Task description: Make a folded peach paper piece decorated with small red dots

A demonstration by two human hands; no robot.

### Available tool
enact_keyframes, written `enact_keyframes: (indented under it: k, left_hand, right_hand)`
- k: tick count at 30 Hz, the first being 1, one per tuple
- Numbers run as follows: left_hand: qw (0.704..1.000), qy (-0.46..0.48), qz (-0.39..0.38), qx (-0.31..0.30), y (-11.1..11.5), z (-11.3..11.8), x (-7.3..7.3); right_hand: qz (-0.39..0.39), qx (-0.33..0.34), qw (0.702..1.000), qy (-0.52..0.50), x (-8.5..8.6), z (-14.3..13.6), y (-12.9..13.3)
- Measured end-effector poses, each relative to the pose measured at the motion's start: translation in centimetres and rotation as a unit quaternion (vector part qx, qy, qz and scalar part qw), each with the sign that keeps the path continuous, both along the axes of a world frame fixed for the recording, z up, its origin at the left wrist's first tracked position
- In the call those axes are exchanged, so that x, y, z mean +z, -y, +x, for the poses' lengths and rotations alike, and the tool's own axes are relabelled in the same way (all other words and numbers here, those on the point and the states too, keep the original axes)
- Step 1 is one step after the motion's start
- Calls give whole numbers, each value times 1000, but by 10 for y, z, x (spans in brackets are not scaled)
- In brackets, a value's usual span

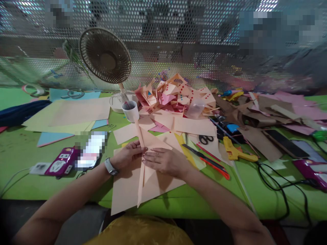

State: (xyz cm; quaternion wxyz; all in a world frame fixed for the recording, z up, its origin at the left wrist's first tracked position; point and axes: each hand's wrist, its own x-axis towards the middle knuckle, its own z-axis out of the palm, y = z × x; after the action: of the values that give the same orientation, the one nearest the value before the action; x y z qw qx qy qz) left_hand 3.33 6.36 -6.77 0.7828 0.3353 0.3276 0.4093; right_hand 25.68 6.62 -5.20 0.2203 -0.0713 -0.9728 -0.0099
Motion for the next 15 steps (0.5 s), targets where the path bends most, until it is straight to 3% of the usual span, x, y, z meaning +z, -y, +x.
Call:
enact_keyframes:
  k: [3,6,9,15]
  left_hand:
    - [1000,-2,4,-9,3,1,3]
    - [1000,-16,7,11,8,1,7]
    - [998,-39,25,36,12,1,9]
    - [989,1,142,-36,17,2,4]
  right_hand:
    - [-50,-10,996,-75,-3,-2,0]
    - [-121,-77,979,-147,-5,-6,4]
    - [-163,-153,964,-147,-6,-8,8]
    - [-182,-267,937,-134,-5,-9,13]
